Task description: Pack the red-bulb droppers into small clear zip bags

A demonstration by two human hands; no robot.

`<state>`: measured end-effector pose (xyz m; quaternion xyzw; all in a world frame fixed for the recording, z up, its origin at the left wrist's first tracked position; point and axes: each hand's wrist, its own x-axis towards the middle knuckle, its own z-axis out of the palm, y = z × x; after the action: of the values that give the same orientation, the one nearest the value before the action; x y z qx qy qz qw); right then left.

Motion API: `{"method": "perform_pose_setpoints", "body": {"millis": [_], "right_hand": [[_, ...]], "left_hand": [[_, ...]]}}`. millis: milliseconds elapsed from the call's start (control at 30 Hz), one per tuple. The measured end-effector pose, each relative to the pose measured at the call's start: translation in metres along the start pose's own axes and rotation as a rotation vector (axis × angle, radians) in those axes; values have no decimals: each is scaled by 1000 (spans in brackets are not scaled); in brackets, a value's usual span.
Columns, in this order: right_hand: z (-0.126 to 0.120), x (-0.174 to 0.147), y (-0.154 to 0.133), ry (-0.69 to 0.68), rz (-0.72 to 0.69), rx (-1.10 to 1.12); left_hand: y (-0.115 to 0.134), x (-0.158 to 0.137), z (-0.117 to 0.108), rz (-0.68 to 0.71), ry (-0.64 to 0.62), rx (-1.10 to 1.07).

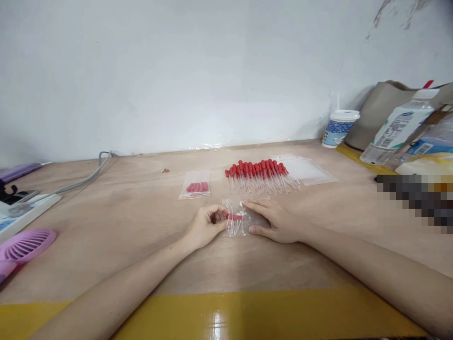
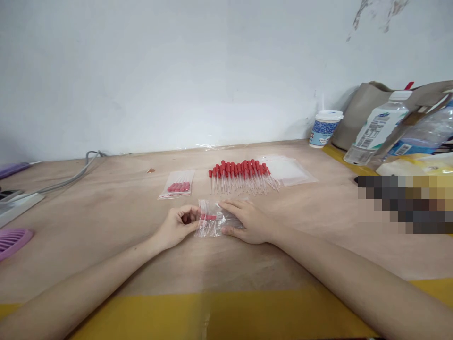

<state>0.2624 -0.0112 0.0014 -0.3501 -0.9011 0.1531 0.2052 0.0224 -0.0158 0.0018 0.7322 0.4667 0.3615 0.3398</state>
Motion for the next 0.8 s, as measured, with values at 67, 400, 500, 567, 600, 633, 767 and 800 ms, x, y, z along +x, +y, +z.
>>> {"method": "perform_pose_setpoints", "body": {"millis": [67, 400, 500, 567, 600, 633, 767, 800], "right_hand": [[-3, -2, 4, 18, -5, 32], [-14, -13, 21, 3, 4, 138], [-10, -9, 20, 13, -11, 157], [-8, -7, 19, 16, -22, 170], [-8, -7, 19, 18, -24, 177], [-7, -6, 20, 21, -24, 182], [-7, -7, 21, 21, -37, 186], [-7, -7, 21, 20, -41, 185]], "left_hand": [[-3, 0, -2, -7, -21, 29], [-4, 3, -5, -43, -35, 30], [-6, 5, -1, -65, -40, -21], [-9, 8, 1, -75, -52, -40], [-10, 9, 2, -77, -57, -41], [-12, 10, 2, -78, -57, -32], [-10, 10, 1, -66, 8, 59], [-9, 9, 1, -54, 31, 78]]}}
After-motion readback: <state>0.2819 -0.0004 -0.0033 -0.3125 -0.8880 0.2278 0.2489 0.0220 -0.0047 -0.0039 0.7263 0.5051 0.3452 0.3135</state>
